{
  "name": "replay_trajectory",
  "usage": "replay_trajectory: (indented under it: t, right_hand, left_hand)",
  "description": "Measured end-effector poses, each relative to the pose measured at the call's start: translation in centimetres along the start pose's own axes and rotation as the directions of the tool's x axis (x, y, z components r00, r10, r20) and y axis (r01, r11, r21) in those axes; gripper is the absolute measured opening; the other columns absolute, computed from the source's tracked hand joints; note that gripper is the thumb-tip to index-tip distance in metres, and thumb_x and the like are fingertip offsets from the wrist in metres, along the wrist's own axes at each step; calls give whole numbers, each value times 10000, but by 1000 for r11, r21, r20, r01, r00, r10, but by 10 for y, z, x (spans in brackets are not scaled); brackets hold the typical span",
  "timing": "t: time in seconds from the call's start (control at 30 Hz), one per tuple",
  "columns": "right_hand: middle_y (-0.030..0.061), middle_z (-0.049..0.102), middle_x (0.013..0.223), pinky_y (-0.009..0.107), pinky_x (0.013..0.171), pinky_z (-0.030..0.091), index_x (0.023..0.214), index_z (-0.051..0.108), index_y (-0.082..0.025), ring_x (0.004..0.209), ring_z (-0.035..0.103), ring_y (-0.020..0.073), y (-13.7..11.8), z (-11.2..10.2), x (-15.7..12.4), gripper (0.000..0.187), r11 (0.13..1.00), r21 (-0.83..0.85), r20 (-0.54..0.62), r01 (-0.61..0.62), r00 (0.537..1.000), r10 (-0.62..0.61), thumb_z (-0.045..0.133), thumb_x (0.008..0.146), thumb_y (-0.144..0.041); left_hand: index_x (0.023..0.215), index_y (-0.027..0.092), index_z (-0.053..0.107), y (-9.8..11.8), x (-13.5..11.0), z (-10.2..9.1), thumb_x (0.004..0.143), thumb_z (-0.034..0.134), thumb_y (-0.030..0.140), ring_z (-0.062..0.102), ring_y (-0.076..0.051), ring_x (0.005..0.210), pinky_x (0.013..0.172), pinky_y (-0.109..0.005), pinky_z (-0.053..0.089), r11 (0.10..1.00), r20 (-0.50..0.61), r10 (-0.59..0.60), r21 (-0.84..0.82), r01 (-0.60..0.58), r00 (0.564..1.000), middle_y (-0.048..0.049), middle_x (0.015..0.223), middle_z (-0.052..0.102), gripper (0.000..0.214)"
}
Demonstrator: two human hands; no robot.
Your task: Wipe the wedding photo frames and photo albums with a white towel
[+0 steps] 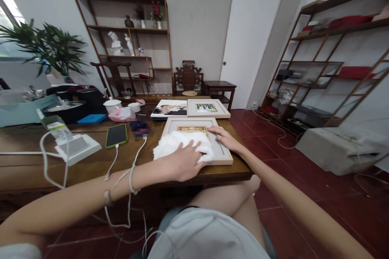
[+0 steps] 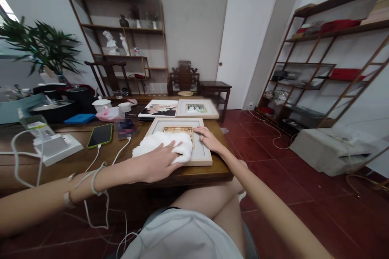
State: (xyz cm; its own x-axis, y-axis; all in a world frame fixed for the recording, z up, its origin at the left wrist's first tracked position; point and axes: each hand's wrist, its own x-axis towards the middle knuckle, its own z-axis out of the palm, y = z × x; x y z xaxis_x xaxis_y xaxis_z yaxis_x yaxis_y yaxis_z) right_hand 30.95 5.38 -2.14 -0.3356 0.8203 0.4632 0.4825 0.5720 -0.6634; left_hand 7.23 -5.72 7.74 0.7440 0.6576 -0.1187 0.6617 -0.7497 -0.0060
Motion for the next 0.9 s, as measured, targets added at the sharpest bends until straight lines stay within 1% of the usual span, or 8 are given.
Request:
replay_trajectory:
  t: [0.17, 0.27, 0.33, 0.43, 0.6, 0.73, 0.8, 0.9]
  right_hand:
    - [39, 542, 1276, 476, 1093, 231, 1153, 597, -230, 1264, 385, 231, -4, -2, 0, 565, 1000, -7, 4, -17, 1000, 17, 425, 639, -69]
    - [36, 540, 1280, 472, 1096, 225, 1155, 596, -232, 1271, 380, 228, -5, -2, 0, 549, 1000, -15, 11, -26, 1000, 26, 430, 653, -84]
    - [35, 543, 1278, 462, 1097, 230, 1148, 600, -231, 1271, 382, 226, -5, -3, 0, 540, 999, -17, 11, -28, 1000, 28, 434, 655, -88]
    - [47, 552, 1269, 451, 1097, 234, 1139, 607, -211, 1266, 389, 226, -5, -2, 0, 540, 999, -14, 2, -37, 999, 37, 433, 644, -80]
    - [44, 566, 1254, 458, 1096, 227, 1109, 624, -223, 1255, 400, 230, -7, -1, 1, 495, 998, -1, -14, -61, 998, 61, 454, 662, -94]
    - [49, 570, 1247, 447, 1093, 236, 1096, 632, -225, 1243, 415, 223, -8, -2, 0, 441, 998, 20, -31, -52, 998, 53, 446, 709, -130]
    - [45, 575, 1239, 437, 1091, 246, 1093, 635, -234, 1234, 424, 222, -8, -2, 0, 425, 998, 42, -29, -46, 998, 47, 451, 720, -145]
    - [20, 588, 1221, 437, 1088, 252, 1083, 638, -261, 1229, 428, 221, -8, -3, 1, 434, 996, 64, -18, -54, 998, 55, 450, 714, -131]
  left_hand:
    - [1222, 194, 517, -33, 50, 22, 921, 265, 434, 127, -372, 1347, 1001, -600, 206, 988, -119, -154, 14, 157, 981, -146, 1483, 176, 460]
    - [1264, 203, 488, -57, 84, 24, 923, 279, 399, 87, -391, 1346, 1009, -603, 170, 962, -182, -260, 36, 271, 948, -145, 1496, 117, 445]
    - [1259, 213, 495, -62, 96, 20, 925, 279, 395, 83, -401, 1343, 996, -621, 171, 955, -177, -275, 66, 290, 945, -139, 1494, 131, 438]
    - [1216, 197, 537, -44, 92, 8, 918, 309, 334, 130, -423, 1328, 958, -652, 213, 955, -71, -257, 135, 264, 964, -150, 1480, 178, 400]
    - [1159, 169, 571, 18, 45, -19, 898, 341, 306, 375, -407, 1217, 863, -606, 382, 979, 151, -164, 146, 142, 975, -202, 1357, 389, 374]
    - [1108, 114, 578, 42, 25, -21, 909, 291, 346, 428, -362, 1184, 896, -546, 397, 997, 66, -56, 55, 52, 996, -206, 1270, 468, 419]
    - [1117, 133, 564, 43, 28, -17, 912, 277, 339, 355, -359, 1247, 920, -577, 362, 1000, 25, -28, 8, 27, 999, -190, 1308, 438, 408]
    - [1111, 152, 562, 40, 39, -13, 902, 299, 298, 251, -369, 1307, 922, -634, 316, 999, 70, -36, -10, 37, 997, -171, 1411, 323, 367]
